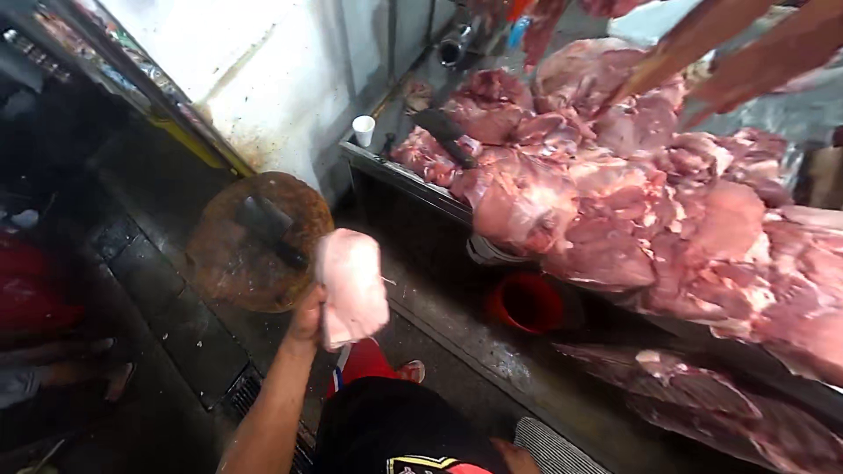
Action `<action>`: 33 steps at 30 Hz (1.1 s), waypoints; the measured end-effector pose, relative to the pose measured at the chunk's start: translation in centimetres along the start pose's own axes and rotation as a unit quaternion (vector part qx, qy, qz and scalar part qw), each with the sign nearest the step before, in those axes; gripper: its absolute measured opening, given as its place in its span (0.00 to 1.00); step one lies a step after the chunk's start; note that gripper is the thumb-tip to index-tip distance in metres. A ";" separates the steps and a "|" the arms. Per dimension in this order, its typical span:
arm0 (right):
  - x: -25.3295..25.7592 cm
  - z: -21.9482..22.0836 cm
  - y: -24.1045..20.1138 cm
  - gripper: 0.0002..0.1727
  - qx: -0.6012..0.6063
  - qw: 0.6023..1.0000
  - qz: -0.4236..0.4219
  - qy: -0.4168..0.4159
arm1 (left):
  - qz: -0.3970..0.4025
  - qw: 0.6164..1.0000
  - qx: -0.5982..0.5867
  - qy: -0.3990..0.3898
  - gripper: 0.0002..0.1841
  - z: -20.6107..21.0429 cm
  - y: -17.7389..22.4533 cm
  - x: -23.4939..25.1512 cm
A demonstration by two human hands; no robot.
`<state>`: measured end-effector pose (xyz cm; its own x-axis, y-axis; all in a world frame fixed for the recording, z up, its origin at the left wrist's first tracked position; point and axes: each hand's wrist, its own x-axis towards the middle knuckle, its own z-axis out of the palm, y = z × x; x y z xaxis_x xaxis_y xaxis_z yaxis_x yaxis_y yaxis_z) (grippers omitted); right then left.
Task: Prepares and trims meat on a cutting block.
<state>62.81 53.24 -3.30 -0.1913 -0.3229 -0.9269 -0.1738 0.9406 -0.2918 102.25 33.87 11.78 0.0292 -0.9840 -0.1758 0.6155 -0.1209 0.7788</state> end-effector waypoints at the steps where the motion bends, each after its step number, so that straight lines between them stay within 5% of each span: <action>1: 3.6 0.4 1.0 0.24 -0.011 1.000 -0.019 -0.010 | 0.035 0.999 0.006 0.039 0.07 -1.8 1.9 -0.8; 3: 8.6 1.1 0.4 0.24 -0.062 0.997 -0.043 -0.015 | 0.092 0.989 0.032 0.115 0.12 -4.8 5.3 -1.3; 7: 8.9 6.7 -12.2 0.24 -0.286 0.944 -0.166 -0.011 | 0.178 0.962 0.097 0.182 0.18 -12.1 11.8 0.4; 14: -0.6 30.7 -36.3 0.27 -0.424 0.816 -0.393 0.015 | 0.241 0.921 0.100 0.288 0.17 -24.1 22.0 4.0; 20: -0.1 45.9 -43.2 0.37 -0.537 0.744 -0.395 0.047 | 0.194 0.933 0.017 0.304 0.21 -30.0 26.0 5.3; 26: -1.7 47.4 -46.1 0.40 -0.579 0.746 -0.324 0.057 | 0.214 0.940 -0.070 0.255 0.14 -29.1 25.9 9.7; 30: -5.5 42.9 -45.9 0.40 -0.510 0.808 -0.293 0.036 | 0.241 0.951 -0.093 0.168 0.13 -25.7 22.7 14.8; 33: -7.3 37.3 -40.3 0.27 -0.371 0.892 -0.257 -0.017 | 0.086 0.992 0.058 0.078 0.29 -26.7 16.9 14.2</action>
<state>107.27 21.66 6.40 0.1243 -0.6760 -0.7263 -0.8240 0.3375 -0.4551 134.08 21.34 6.41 0.2536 -0.9601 -0.1182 0.4968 0.0244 0.8675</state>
